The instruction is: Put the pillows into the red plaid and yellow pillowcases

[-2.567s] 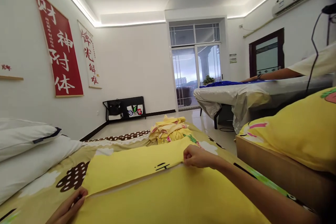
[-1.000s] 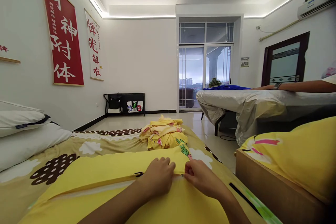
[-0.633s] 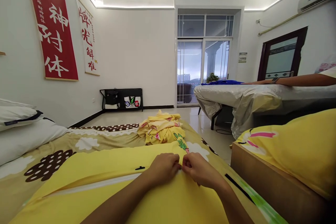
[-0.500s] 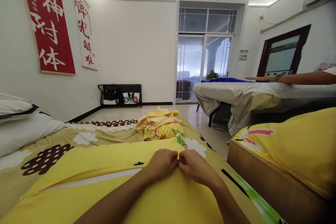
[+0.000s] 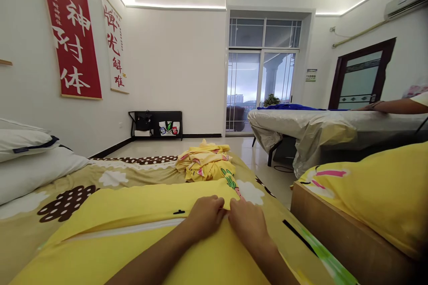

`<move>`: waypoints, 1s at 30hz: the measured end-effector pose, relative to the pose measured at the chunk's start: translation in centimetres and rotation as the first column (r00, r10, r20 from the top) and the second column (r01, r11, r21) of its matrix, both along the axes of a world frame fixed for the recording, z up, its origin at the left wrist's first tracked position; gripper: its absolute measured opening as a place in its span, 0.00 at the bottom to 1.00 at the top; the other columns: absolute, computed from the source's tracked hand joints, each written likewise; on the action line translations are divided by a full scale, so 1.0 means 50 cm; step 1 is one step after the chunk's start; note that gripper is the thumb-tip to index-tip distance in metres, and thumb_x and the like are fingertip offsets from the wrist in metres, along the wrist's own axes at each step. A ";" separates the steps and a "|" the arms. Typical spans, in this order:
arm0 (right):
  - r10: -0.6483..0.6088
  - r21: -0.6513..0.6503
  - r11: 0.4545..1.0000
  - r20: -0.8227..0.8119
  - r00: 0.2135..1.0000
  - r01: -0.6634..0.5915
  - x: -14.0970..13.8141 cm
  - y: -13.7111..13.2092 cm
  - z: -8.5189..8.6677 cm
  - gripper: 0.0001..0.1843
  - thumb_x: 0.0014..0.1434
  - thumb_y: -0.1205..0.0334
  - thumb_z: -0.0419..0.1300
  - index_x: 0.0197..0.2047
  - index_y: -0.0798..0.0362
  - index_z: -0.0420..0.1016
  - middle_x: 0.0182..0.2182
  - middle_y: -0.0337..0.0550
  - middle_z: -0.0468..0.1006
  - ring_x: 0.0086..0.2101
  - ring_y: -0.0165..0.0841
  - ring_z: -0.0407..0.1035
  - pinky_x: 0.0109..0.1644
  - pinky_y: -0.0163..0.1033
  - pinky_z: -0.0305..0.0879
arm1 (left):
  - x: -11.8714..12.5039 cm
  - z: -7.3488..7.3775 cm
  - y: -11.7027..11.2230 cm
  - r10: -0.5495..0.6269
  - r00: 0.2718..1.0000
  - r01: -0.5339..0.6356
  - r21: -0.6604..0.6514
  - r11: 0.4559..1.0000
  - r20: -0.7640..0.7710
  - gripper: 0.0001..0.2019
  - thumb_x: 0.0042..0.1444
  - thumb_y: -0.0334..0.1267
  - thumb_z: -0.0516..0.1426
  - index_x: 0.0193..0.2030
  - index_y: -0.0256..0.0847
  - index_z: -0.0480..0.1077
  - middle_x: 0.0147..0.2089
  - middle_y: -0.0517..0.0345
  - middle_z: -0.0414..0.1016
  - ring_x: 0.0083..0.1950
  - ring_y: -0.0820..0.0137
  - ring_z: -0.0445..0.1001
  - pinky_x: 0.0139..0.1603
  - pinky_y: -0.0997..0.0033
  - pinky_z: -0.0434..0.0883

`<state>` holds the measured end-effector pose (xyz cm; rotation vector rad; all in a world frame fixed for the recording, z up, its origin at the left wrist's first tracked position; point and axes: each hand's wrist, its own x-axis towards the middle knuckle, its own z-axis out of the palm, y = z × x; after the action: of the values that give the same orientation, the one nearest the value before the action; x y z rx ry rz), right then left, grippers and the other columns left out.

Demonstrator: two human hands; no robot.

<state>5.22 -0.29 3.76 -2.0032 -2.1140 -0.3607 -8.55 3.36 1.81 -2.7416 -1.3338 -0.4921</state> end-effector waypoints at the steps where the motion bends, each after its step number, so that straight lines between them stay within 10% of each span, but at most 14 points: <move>1: 0.008 0.001 1.000 -0.008 1.000 -0.008 0.002 -0.006 0.006 0.11 0.57 0.73 0.51 0.32 0.55 0.74 0.30 0.50 0.79 0.33 0.38 0.74 0.29 0.35 0.54 | -0.014 0.003 -0.014 -0.005 1.000 0.006 0.021 1.000 -0.024 0.09 0.61 0.37 0.48 0.35 0.41 0.67 0.38 0.55 0.74 0.37 0.66 0.71 0.35 0.69 0.62; 6: 0.010 0.242 0.970 -0.159 0.987 0.029 0.031 -0.018 0.031 0.15 0.65 0.56 0.47 0.40 0.51 0.73 0.36 0.45 0.80 0.36 0.40 0.74 0.37 0.41 0.62 | -0.178 0.002 -0.112 0.140 0.986 -0.127 0.131 0.983 -0.089 0.10 0.62 0.41 0.47 0.41 0.42 0.67 0.44 0.50 0.71 0.46 0.57 0.67 0.46 0.56 0.64; 10: 0.238 0.308 0.935 -0.180 0.954 -0.175 -0.006 0.022 -0.024 0.26 0.66 0.49 0.45 0.61 0.54 0.64 0.58 0.51 0.69 0.57 0.43 0.62 0.57 0.48 0.58 | -0.386 -0.051 -0.169 0.310 0.950 -0.310 0.135 0.941 0.021 0.15 0.64 0.43 0.43 0.37 0.43 0.68 0.41 0.51 0.72 0.45 0.60 0.68 0.47 0.58 0.64; 14: 0.341 0.010 0.937 -0.230 0.911 -0.348 -0.060 0.069 -0.101 0.29 0.66 0.49 0.41 0.65 0.51 0.58 0.65 0.47 0.57 0.64 0.39 0.50 0.63 0.51 0.51 | -0.538 -0.128 -0.190 0.561 0.792 -0.609 0.372 0.700 0.240 0.21 0.62 0.47 0.44 0.56 0.42 0.65 0.59 0.43 0.67 0.59 0.57 0.64 0.57 0.53 0.59; 16: 0.341 -0.019 0.934 -0.252 0.906 -0.357 -0.063 0.073 -0.120 0.30 0.66 0.48 0.38 0.66 0.51 0.56 0.66 0.45 0.54 0.65 0.37 0.47 0.65 0.51 0.48 | -0.567 -0.147 -0.191 0.631 0.725 -0.688 0.329 0.647 0.275 0.27 0.62 0.48 0.42 0.65 0.43 0.56 0.68 0.45 0.56 0.67 0.58 0.57 0.61 0.51 0.55; 20: 0.349 -0.002 0.931 -0.295 0.889 -0.366 -0.017 0.035 -0.140 0.31 0.66 0.46 0.36 0.68 0.47 0.51 0.67 0.39 0.49 0.66 0.34 0.42 0.67 0.49 0.42 | -0.563 -0.138 -0.192 0.643 0.751 -0.652 0.010 0.758 0.148 0.27 0.62 0.50 0.39 0.66 0.51 0.56 0.69 0.58 0.56 0.69 0.64 0.53 0.66 0.53 0.52; 23: 0.302 -0.011 0.946 -0.340 0.891 -0.325 0.038 -0.016 -0.177 0.31 0.65 0.45 0.36 0.68 0.44 0.50 0.67 0.35 0.49 0.66 0.34 0.43 0.67 0.50 0.43 | -0.558 -0.132 -0.205 0.692 0.699 -0.701 -0.019 0.713 0.182 0.28 0.61 0.51 0.40 0.65 0.48 0.59 0.68 0.56 0.57 0.69 0.63 0.54 0.66 0.52 0.52; 30: 0.057 -0.028 0.996 -0.566 0.823 -0.088 0.195 -0.108 -0.279 0.35 0.58 0.39 0.38 0.56 0.47 0.73 0.55 0.43 0.72 0.56 0.45 0.65 0.60 0.51 0.62 | -0.671 -0.184 -0.258 0.730 0.645 -0.729 -0.105 0.677 0.226 0.35 0.57 0.59 0.40 0.66 0.42 0.57 0.67 0.53 0.59 0.69 0.60 0.54 0.66 0.50 0.53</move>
<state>14.98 -5.70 -10.19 -1.7535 -1.8136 0.2840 -42.12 -9.53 -7.39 -1.8822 -2.3154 -0.7520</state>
